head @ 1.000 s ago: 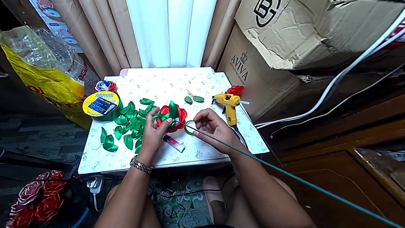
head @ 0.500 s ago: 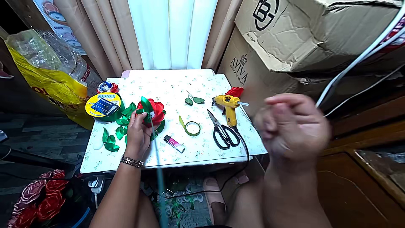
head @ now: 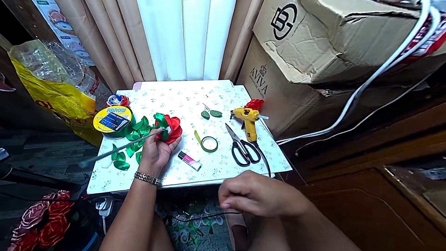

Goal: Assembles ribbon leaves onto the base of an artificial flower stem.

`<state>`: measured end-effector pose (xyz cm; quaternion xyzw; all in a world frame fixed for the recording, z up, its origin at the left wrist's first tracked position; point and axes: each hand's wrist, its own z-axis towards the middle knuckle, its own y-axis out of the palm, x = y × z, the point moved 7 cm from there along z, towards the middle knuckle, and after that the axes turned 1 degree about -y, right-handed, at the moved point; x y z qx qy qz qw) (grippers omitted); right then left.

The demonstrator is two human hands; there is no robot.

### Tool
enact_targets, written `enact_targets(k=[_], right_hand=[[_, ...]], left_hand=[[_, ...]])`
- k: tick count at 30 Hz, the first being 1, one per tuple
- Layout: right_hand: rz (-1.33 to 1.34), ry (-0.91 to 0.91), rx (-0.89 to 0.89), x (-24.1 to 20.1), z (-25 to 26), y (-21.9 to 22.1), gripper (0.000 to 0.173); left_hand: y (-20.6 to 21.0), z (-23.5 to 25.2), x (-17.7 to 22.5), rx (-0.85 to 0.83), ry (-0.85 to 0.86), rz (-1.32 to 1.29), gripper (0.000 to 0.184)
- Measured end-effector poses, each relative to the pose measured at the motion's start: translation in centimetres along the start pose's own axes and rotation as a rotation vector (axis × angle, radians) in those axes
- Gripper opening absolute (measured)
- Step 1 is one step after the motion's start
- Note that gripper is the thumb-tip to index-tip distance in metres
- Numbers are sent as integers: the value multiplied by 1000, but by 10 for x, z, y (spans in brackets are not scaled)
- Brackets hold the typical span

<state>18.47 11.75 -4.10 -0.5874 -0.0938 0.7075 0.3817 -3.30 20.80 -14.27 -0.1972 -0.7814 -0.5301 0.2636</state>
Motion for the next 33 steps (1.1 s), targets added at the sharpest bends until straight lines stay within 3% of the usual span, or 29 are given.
enact_targets(k=[3,6,8,10,12,14,16,18,21,24,27,31,33], right_hand=[[-113,85,133,24,4,-5,45],[-202,324,75,48,-3,-19,18],[-224,428,133,60,-12,-35,12],[-318,455,273,67,-24,-58,21],[-461,548,371,72,-39,-80,41],[-546,811,332,83,-59,-97,49],[-534,1095,310,102,-81,-108,46],[-463,1208,451,126,-97,-115,62],[-315,1161,720,161,-98,-114,64],[-319,1105,866,178,-92,-112,52],[-426,997,956,166,-82,-117,33],[-482,583,1073,111,-69,-110,40],[-303,266,1113,82,-62,-102,36]], left_hand=[[1,0,-2,-11,-4,-31,20],[1,0,-4,-5,-10,-1,32],[1,0,-3,4,-1,16,45],[1,0,-2,2,27,47,45],[1,-1,1,-29,74,118,44],[5,-4,5,-85,153,201,39],[11,-9,9,-190,251,301,43],[17,-17,15,-279,364,418,53],[25,-29,20,-425,522,550,69],[31,-44,26,-543,682,604,75],[30,-54,32,-590,760,603,76],[30,-65,42,-664,844,531,73],[29,-67,44,-670,867,521,74]])
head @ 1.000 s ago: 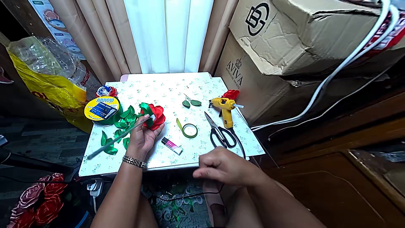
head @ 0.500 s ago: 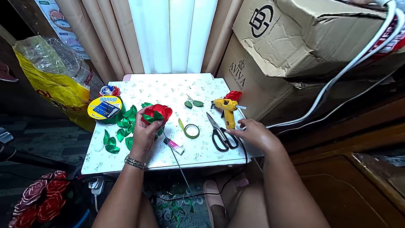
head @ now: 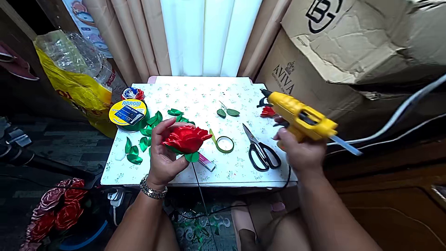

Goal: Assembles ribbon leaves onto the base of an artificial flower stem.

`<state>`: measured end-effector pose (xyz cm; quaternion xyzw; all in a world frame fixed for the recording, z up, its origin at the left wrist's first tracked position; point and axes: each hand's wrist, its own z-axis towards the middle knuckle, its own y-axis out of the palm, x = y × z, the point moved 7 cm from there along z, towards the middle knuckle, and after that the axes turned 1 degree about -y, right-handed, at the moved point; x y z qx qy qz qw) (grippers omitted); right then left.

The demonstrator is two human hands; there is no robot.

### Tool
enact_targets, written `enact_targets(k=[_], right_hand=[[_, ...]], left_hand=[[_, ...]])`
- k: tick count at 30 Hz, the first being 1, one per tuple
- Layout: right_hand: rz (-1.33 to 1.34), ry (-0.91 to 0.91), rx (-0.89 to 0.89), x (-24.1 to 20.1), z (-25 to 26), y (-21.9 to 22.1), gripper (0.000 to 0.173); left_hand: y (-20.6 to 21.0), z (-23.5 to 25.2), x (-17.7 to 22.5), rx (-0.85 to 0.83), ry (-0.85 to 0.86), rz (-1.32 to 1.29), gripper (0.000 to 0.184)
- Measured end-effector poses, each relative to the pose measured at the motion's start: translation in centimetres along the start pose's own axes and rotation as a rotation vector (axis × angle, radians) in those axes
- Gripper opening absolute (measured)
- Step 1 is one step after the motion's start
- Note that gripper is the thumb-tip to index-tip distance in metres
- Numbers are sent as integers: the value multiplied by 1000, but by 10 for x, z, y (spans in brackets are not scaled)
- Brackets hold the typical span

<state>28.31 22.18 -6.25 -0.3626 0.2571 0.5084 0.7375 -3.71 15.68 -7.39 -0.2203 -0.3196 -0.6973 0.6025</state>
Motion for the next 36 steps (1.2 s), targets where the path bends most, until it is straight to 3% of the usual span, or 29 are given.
enact_targets(k=[3,6,8,36], right_hand=[[301,-173,-163,-39,-12,6,35],[322,-313,-380,-69,-28,21,33],[324,-398,-428,-75,-35,30,31],[-120,-578,-353,-87,-35,35,42]], left_hand=[[2,-2,1,-4,2,12,74],[8,-1,3,-24,9,6,74],[10,0,3,-33,18,16,73],[11,-2,-5,-23,-38,40,76]])
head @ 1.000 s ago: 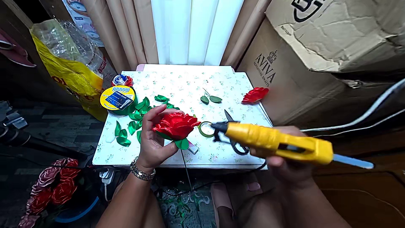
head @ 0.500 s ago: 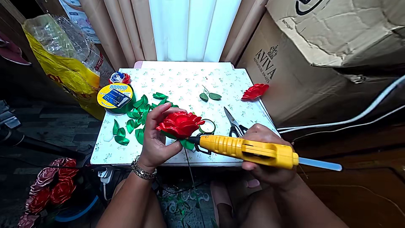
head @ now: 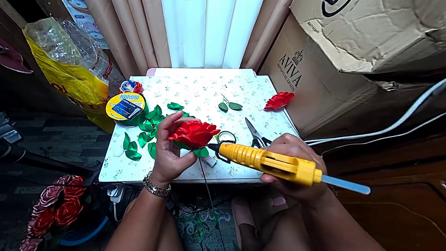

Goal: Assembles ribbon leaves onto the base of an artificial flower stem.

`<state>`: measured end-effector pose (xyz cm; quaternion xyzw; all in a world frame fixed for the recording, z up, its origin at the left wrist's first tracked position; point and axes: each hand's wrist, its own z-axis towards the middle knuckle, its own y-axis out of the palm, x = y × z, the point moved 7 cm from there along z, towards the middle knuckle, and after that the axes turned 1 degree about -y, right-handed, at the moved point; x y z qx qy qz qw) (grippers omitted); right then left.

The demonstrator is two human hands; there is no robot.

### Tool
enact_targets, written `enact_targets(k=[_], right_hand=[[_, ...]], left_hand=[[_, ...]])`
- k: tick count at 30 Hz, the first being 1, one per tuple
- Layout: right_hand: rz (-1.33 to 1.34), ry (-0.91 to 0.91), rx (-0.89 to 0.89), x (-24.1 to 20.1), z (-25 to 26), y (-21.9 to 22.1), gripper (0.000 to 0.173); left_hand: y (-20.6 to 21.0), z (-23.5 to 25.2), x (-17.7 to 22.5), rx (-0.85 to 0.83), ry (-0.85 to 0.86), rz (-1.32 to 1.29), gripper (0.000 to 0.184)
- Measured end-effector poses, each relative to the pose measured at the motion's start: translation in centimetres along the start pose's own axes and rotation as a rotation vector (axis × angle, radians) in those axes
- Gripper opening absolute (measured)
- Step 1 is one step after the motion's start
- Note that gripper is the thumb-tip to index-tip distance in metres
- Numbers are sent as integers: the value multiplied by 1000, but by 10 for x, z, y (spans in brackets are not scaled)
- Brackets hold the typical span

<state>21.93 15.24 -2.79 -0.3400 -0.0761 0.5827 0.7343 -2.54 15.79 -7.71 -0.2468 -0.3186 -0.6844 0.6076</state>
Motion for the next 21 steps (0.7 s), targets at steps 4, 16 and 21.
enact_targets(k=[4,16,21], right_hand=[[-92,-95,-20,-10,1,-6,41],[126,1024,124,130,-49,5,37],[54,1200,52,161,-77,12,50]], left_hand=[[0,0,-5,27,-71,20,77],[-13,-4,-46,213,-505,113,76],[-12,-8,-57,221,-686,64,66]])
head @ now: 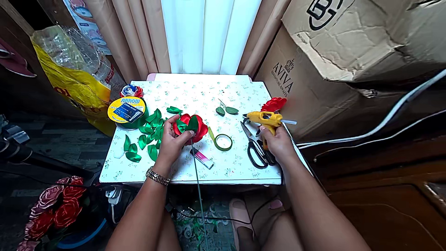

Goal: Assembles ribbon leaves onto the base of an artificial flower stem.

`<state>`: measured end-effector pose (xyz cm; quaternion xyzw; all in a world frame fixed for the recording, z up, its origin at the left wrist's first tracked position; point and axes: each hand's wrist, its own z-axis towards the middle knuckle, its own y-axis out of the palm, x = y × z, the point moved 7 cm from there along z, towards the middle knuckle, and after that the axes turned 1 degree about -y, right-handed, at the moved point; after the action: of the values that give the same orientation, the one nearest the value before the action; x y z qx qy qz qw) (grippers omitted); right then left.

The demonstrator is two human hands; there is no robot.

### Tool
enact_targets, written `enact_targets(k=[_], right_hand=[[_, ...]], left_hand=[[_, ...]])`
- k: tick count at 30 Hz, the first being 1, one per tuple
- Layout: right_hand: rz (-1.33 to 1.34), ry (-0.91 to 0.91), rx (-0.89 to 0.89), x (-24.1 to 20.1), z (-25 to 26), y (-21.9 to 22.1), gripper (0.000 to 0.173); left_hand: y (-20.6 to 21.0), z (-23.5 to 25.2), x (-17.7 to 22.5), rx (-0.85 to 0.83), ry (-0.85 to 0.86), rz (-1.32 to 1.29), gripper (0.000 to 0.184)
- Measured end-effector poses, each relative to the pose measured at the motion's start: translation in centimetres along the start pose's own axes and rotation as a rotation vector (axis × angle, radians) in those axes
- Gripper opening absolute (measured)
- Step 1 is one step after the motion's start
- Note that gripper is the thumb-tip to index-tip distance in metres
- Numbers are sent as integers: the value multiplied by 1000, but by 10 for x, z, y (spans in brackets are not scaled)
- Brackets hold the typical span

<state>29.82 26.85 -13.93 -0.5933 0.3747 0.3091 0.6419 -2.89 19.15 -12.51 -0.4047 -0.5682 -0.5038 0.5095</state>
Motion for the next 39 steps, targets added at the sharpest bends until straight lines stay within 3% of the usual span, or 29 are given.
enact_targets(k=[8,13,18,21,25,29,33,35,37,39], right_hand=[[-67,-108,183,-16,1,-26,46],[-34,-78,148,2,9,-19,47],[-1,-55,223,-14,-2,-32,69],[-59,25,140,-13,-3,-36,74],[-149,71,62,5,8,-36,36],[-234,68,22,9,10,-39,39],[-646,104,-107,-26,-23,-45,58],[-713,-82,-116,-63,-48,-50,43],[-524,-566,-56,-101,-72,-40,24],[-156,-933,-23,-117,-83,-13,36]], left_hand=[[7,-1,-3,-58,-123,2,56],[10,2,-7,-87,-144,-31,53],[15,3,-10,-110,-185,-56,52],[18,3,-14,-124,-196,-59,51],[20,2,-15,-128,-210,-63,49],[18,3,-15,-123,-210,-73,48],[20,3,-15,-127,-202,-65,48],[22,3,-14,-128,-202,-61,49],[26,2,-15,-146,-205,-51,49],[31,1,-16,-161,-206,-35,51]])
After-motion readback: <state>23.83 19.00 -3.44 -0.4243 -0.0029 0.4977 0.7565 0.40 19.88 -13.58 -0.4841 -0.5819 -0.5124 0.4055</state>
